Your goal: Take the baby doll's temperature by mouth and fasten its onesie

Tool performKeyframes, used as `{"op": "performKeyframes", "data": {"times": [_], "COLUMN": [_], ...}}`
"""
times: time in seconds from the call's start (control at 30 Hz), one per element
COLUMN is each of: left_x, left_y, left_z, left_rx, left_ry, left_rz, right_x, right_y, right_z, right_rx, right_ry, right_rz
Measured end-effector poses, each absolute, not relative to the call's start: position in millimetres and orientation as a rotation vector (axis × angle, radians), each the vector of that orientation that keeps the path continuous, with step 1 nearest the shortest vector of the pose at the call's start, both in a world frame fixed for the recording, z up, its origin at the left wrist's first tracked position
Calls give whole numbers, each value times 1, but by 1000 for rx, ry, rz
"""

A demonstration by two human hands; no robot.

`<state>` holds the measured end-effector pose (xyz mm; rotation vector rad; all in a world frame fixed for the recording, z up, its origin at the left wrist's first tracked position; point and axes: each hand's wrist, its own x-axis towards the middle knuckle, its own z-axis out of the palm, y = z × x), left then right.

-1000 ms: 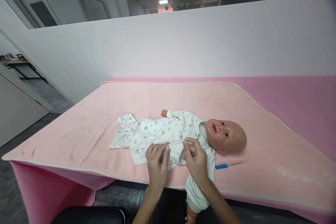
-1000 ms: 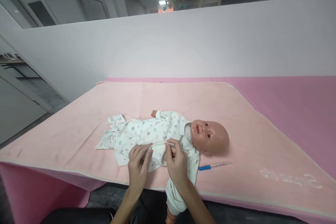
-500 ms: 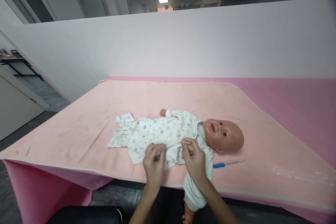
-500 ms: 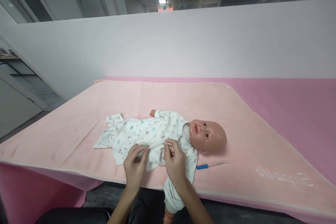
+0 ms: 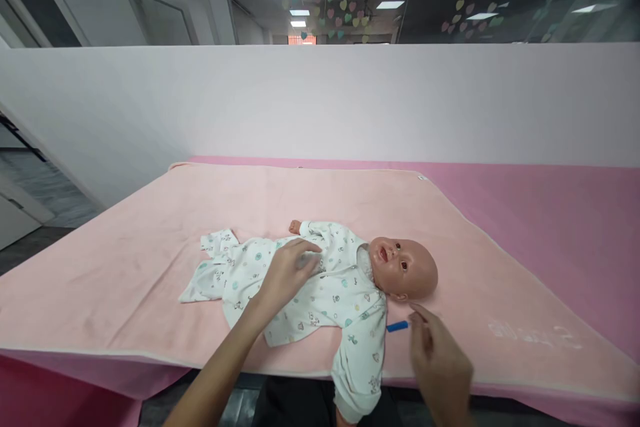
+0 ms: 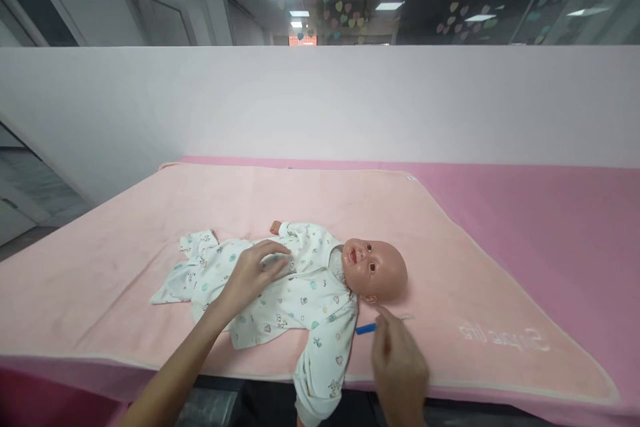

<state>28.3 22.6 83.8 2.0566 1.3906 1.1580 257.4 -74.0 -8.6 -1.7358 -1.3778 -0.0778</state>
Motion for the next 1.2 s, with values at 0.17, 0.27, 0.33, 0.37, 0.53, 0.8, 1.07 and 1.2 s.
{"op": "performKeyframes", "data": {"times": [0.17,0.27,0.33,0.37,0.53,0.8,1.07,1.2], "left_x": [63,74,77,77,78,70,44,49], "left_y": [57,74,82,85,91,100,142,133], "left_z": [97,93,94,95,106,116,111,118], "left_rx": [2229,2285,2302,2295,2180,2134,2195,2491], "left_ry": [1005,917,899,883,865,791,1092,1332], "left_rz": [537,335,236,177,-79,-127,503,541], "right_x": [329,353,361,363,368,374,349,300], "right_y": [-77,-73,-69,-67,-60,-82,-68,-25], "right_z": [-25,-35,-40,-42,-42,-7,74,99], "right_rx": [-2116,-2114,-2104,-2102,-2099,-2120,-1888,-1700], "right_ry": [-1528,-1674,-1690,-1685,-1664,-1605,-1291,-1391], "right_rz": [-181,64,83,53,-12,374,245,163]}}
